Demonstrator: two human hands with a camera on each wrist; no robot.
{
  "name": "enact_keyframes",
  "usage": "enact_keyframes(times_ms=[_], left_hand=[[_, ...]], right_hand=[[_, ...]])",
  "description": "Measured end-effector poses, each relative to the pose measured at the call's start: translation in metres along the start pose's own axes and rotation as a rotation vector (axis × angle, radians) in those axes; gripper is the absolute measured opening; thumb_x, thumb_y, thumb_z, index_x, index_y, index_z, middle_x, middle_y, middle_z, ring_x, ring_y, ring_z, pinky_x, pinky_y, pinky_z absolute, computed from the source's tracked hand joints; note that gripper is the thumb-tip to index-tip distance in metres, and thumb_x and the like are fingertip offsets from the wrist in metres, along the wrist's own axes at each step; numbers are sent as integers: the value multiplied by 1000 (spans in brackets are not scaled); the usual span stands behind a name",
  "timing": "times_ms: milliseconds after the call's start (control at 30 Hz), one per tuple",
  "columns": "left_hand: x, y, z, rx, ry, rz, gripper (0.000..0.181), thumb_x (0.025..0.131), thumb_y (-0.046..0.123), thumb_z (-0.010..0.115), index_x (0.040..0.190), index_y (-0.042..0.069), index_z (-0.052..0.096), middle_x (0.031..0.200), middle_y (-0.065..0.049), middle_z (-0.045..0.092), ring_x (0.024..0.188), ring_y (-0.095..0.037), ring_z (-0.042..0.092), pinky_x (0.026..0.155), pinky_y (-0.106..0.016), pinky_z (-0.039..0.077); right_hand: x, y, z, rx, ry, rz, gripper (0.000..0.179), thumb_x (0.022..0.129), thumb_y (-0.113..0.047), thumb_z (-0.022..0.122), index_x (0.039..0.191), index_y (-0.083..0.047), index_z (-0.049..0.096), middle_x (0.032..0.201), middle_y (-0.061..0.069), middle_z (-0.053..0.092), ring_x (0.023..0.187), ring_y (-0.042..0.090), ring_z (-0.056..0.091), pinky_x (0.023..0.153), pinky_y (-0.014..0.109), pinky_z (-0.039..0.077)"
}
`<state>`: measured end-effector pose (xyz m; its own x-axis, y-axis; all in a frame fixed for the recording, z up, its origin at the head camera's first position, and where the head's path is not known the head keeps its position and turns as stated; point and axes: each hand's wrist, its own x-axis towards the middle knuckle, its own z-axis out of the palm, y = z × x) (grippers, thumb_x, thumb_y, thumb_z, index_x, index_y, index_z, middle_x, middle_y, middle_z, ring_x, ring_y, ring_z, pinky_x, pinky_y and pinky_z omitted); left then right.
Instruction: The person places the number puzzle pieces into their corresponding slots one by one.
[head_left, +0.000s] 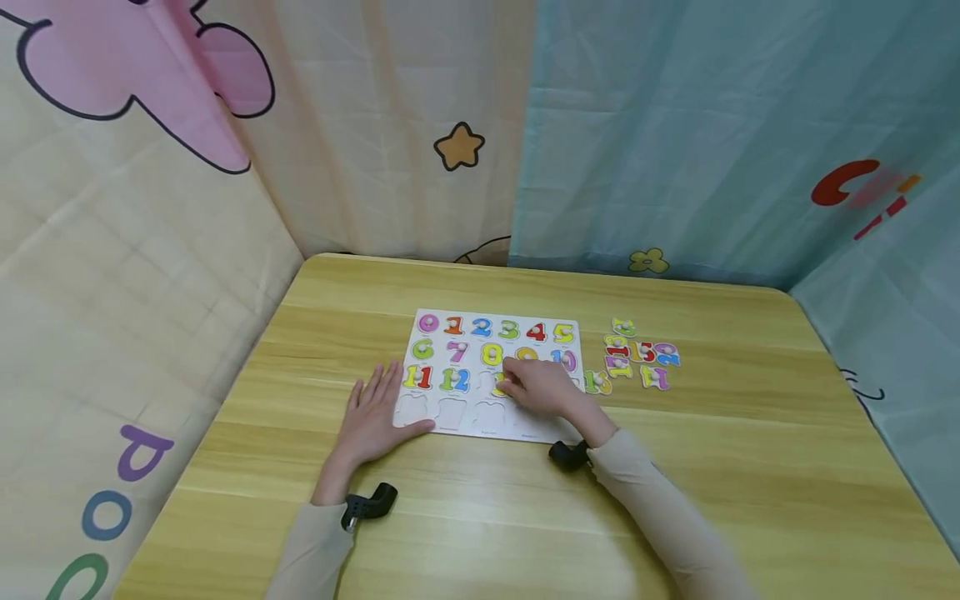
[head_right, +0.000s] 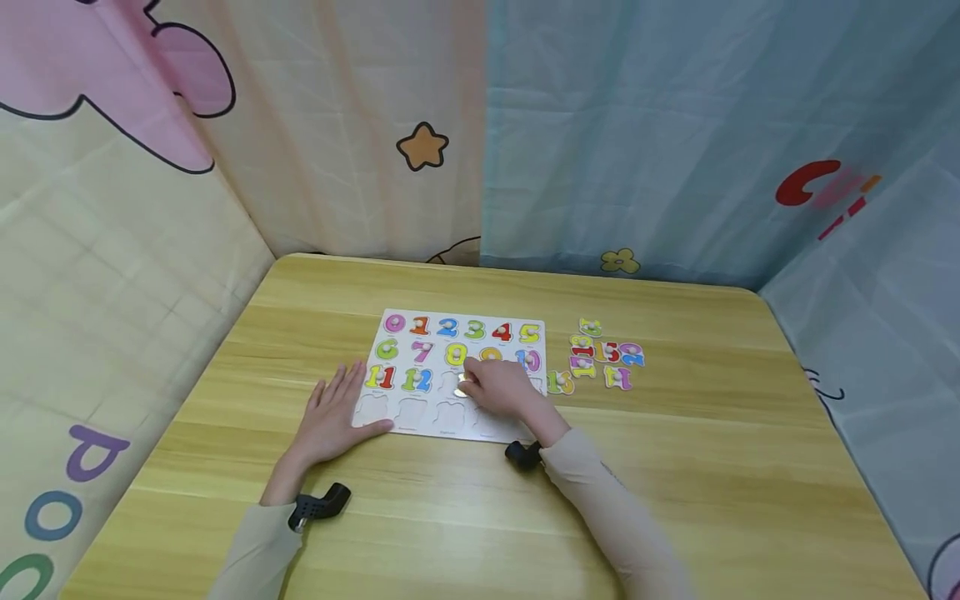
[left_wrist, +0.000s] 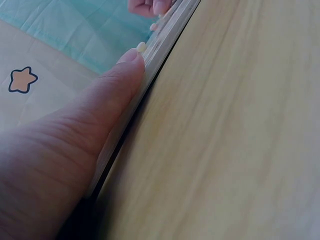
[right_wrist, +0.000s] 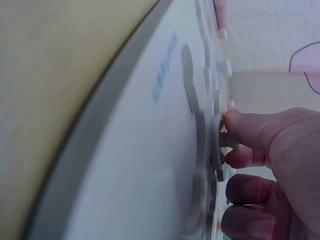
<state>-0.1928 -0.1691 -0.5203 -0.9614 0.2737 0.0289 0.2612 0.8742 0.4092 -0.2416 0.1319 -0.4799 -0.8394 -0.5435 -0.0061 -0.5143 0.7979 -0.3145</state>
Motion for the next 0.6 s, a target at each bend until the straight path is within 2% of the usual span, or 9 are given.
enact_keyframes(times_ms=[233, 600], left_hand=[[0, 0, 2, 8, -5, -7, 114, 75, 79, 49, 153, 6, 9, 158, -9, 6, 143, -28, -3, 111, -49, -7], [0, 2, 0, 6, -1, -2, 113, 76, 79, 50, 153, 6, 10, 158, -10, 8, 143, -28, -2, 111, -48, -7]], right_hand=[[16, -11, 9, -17, -18, -5, 25, 95, -38, 56, 82, -20, 45, 60, -5, 41, 54, 11, 43, 48, 25, 26], [20, -14, 6, -47, -63, 0, 25, 95, -41, 55, 85, -20, 45, 55, -6, 37, 50, 11, 40, 46, 25, 23]])
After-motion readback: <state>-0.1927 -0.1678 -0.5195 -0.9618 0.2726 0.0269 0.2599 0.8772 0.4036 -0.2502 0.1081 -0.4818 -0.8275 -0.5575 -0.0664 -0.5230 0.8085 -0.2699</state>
